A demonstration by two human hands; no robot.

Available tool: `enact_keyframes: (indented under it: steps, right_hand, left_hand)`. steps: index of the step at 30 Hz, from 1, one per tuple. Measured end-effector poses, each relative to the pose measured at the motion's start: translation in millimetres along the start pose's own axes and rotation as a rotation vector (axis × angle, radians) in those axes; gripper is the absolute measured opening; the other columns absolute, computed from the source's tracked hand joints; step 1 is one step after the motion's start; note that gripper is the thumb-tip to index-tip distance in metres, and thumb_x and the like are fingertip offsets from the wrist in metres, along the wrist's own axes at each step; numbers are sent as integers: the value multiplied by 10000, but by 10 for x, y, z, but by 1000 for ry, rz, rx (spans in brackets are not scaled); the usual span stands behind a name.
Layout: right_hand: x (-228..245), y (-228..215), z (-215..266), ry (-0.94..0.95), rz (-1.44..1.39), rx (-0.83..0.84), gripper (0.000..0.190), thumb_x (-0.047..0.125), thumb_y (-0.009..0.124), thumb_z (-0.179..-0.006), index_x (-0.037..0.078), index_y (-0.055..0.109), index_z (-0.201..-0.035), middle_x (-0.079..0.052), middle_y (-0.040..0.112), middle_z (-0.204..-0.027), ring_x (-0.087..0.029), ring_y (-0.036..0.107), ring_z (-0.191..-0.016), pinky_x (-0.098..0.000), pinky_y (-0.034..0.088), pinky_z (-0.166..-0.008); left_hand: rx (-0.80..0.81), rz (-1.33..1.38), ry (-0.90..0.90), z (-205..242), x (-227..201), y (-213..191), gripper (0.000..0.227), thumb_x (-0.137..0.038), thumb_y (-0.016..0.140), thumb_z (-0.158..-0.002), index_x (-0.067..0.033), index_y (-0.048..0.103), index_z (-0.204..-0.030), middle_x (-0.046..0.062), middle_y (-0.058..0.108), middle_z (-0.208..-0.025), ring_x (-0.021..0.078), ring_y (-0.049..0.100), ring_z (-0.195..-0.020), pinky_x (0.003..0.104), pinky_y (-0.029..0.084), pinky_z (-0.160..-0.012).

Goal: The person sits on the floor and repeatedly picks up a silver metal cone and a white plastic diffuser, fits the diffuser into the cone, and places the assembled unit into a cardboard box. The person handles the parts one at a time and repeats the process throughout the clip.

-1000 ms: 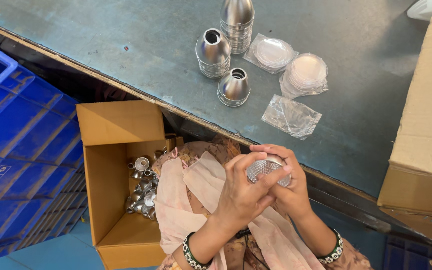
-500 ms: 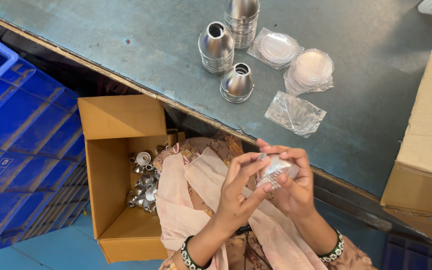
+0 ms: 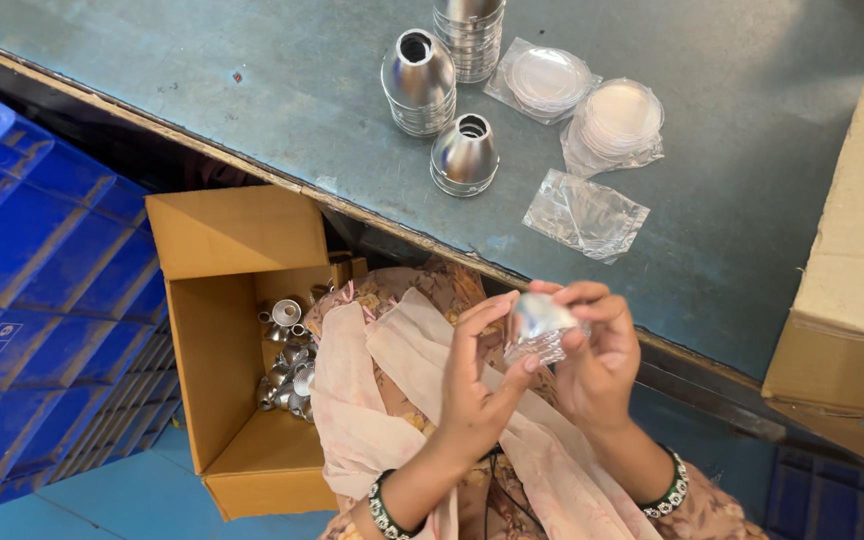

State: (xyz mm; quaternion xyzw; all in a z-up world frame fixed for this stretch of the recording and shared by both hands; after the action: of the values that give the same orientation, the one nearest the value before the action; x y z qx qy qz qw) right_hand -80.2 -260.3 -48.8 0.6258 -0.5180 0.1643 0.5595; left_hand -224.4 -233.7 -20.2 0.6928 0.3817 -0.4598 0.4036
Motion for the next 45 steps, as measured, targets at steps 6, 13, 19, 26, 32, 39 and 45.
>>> enact_keyframes:
  steps: [6, 13, 19, 26, 32, 39, 45]
  right_hand:
    - [-138, -39, 86, 201, -264, -271, 271, 180, 678, -1084, 69, 464, -1208, -208, 512, -1454, -372, 537, -1331, -514, 507, -1102]
    - [137, 80, -16, -2, 202, 101, 412, 197, 721, -990, 90, 523, -1335, -206, 571, -1439, -377, 563, -1392, -474, 506, -1136]
    - [157, 91, -30, -46, 369, 135, 246, 145, 774, -952, 14, 654, -1122, -173, 680, -1240, -361, 624, -1323, -455, 530, -1121]
    - [173, 97, -14, -86, 424, 169, 246, 146, 791, -937, 34, 655, -1107, -148, 680, -1214, -339, 637, -1309, -427, 547, -1093]
    - [182, 126, 4, -94, 425, 164, 234, 150, 793, -938, 33, 657, -1089, -145, 682, -1197, -335, 650, -1286, -409, 567, -1047]
    - [227, 160, 1, -154, 512, 176, 231, 180, 754, -976, 41, 635, -1117, -139, 677, -1211, -332, 658, -1282, -422, 552, -1090]
    - [133, 168, -44, 60, 509, 151, 290, 216, 717, -1006, 12, 625, -1190, -154, 662, -1267, -270, 643, -1246, -374, 517, -1084]
  left_hand:
    - [-55, -124, 39, -43, 67, 48, 433, -192, 590, -1075, -13, 498, -1458, 178, 480, -1456, 299, 562, -1311, 385, 475, -1126]
    - [93, -330, 187, -64, 0, -74, 365, -245, 584, -1102, -94, 552, -1433, 187, 566, -1373, 333, 599, -1225, 399, 511, -1060]
    - [79, -263, 185, 24, 83, -56, 331, -234, 542, -1129, -95, 538, -1430, 210, 545, -1431, 361, 593, -1293, 428, 497, -1113]
    - [76, -223, 202, 75, 162, -68, 319, -245, 523, -1139, -93, 517, -1419, 233, 536, -1446, 376, 590, -1314, 431, 492, -1126]
    - [58, -190, 194, 119, 120, -52, 312, -248, 504, -1154, -96, 509, -1426, 234, 536, -1453, 374, 588, -1321, 435, 488, -1137]
    - [46, -172, 140, 117, 36, -24, 329, -226, 513, -1139, -71, 523, -1429, 218, 543, -1449, 348, 588, -1323, 410, 490, -1129]
    - [-5, -18, -77, 99, 141, -86, 348, -194, 567, -1101, -36, 543, -1410, 155, 574, -1385, 240, 581, -1292, 349, 458, -1121]
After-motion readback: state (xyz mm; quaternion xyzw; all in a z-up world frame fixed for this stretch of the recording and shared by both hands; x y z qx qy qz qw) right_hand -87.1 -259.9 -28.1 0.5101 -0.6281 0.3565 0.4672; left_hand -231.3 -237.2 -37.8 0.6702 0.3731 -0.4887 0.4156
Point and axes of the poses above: each hand's wrist, its own z-axis away from the middle knuckle, its own y-axis out of the palm, x = y × z, the point moved 2 cm from there along -z, towards the middle knuckle
